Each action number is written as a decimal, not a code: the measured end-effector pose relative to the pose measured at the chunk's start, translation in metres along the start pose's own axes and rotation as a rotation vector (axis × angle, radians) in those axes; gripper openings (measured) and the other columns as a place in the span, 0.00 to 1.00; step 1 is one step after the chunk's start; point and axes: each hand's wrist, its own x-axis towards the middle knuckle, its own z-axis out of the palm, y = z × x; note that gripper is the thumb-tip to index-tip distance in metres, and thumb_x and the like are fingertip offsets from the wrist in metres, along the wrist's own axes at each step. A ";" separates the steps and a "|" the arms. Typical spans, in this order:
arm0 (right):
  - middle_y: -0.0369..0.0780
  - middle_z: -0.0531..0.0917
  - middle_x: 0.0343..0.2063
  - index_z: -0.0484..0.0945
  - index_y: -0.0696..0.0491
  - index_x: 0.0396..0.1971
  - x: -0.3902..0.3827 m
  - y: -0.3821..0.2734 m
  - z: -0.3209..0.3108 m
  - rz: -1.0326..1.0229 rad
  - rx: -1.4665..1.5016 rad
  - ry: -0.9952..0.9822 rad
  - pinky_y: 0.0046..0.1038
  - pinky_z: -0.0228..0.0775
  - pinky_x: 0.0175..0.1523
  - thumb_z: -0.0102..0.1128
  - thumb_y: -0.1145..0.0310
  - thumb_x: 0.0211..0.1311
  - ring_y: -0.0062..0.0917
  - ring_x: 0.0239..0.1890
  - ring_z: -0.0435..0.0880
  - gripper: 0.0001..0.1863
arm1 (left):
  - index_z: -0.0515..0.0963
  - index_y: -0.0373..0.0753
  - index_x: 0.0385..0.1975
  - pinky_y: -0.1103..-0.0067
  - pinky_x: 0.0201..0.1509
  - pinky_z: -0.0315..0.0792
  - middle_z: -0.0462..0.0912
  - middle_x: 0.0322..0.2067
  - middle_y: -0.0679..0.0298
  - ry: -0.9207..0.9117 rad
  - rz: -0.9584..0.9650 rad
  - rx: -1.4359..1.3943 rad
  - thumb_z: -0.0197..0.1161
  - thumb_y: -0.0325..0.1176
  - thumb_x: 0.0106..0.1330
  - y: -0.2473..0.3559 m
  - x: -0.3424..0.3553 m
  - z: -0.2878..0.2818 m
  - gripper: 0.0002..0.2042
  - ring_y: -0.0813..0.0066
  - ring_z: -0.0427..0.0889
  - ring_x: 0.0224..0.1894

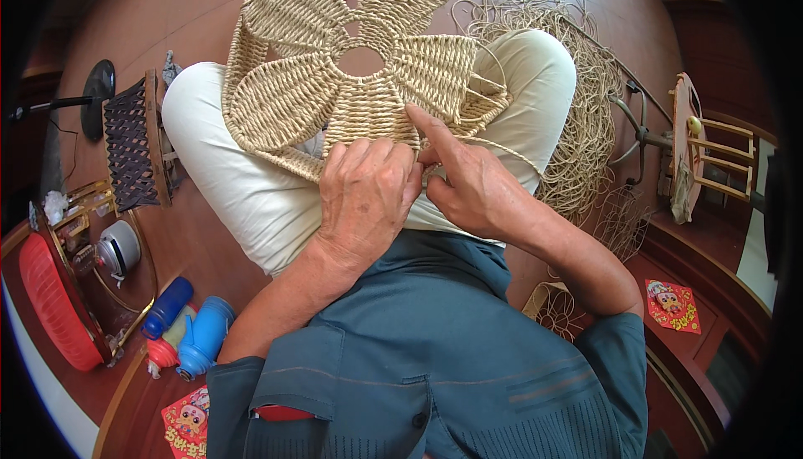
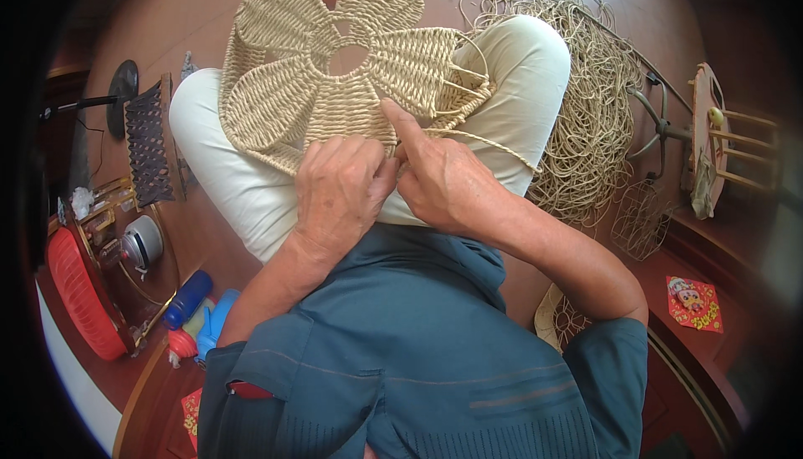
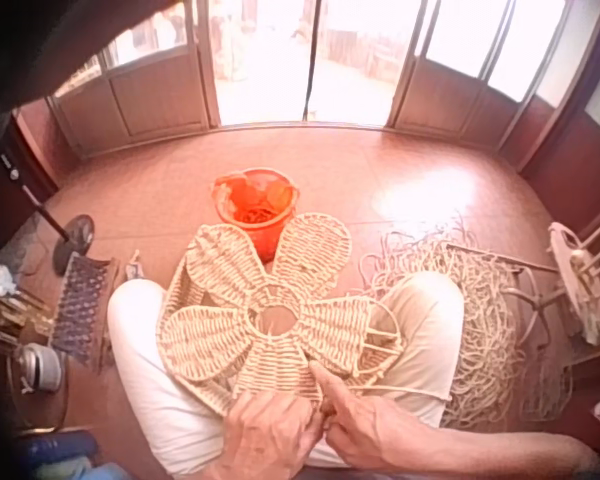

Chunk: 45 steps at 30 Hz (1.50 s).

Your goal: The recorder is weaving the edge of a flower-shaped straw or wicker basket base while sitting on the floor.

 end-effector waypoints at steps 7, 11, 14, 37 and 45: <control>0.49 0.91 0.48 0.53 0.58 0.86 0.006 0.005 -0.005 0.119 0.301 -0.021 0.34 0.79 0.61 0.54 0.81 0.57 0.31 0.50 0.88 0.52 | 0.85 0.41 0.41 0.62 0.47 0.74 0.85 0.33 0.63 -0.003 -0.026 -0.183 0.70 0.29 0.72 -0.007 -0.001 -0.011 0.03 0.57 0.83 0.38; 0.45 0.88 0.46 0.53 0.59 0.86 0.010 0.004 -0.012 0.181 0.426 -0.105 0.30 0.76 0.64 0.54 0.80 0.57 0.26 0.52 0.86 0.52 | 0.85 0.40 0.45 0.62 0.48 0.74 0.83 0.32 0.61 -0.070 0.030 -0.101 0.67 0.26 0.71 -0.010 0.000 -0.023 0.06 0.57 0.84 0.39; 0.45 0.88 0.47 0.53 0.58 0.86 0.009 0.002 -0.014 0.176 0.414 -0.115 0.30 0.76 0.62 0.54 0.80 0.58 0.25 0.50 0.86 0.51 | 0.84 0.40 0.48 0.61 0.48 0.75 0.81 0.34 0.60 -0.237 0.062 0.035 0.66 0.26 0.70 -0.010 0.004 -0.032 0.09 0.57 0.84 0.40; 0.40 0.83 0.40 0.82 0.53 0.37 -0.013 0.005 0.053 -0.010 0.034 0.622 0.38 0.80 0.40 0.71 0.75 0.63 0.35 0.35 0.87 0.06 | 0.70 0.45 0.33 0.87 0.31 0.63 0.63 0.26 0.75 0.154 -0.507 -1.221 0.59 0.40 0.88 -0.062 0.018 -0.197 0.15 0.86 0.59 0.23; 0.37 0.80 0.37 0.78 0.55 0.38 -0.005 0.005 0.057 -0.011 0.115 0.676 0.30 0.71 0.32 0.71 0.79 0.61 0.22 0.26 0.76 0.10 | 0.85 0.36 0.39 0.78 0.37 0.72 0.82 0.28 0.67 0.353 -0.439 0.033 0.71 0.45 0.81 -0.102 0.049 -0.160 0.16 0.80 0.77 0.30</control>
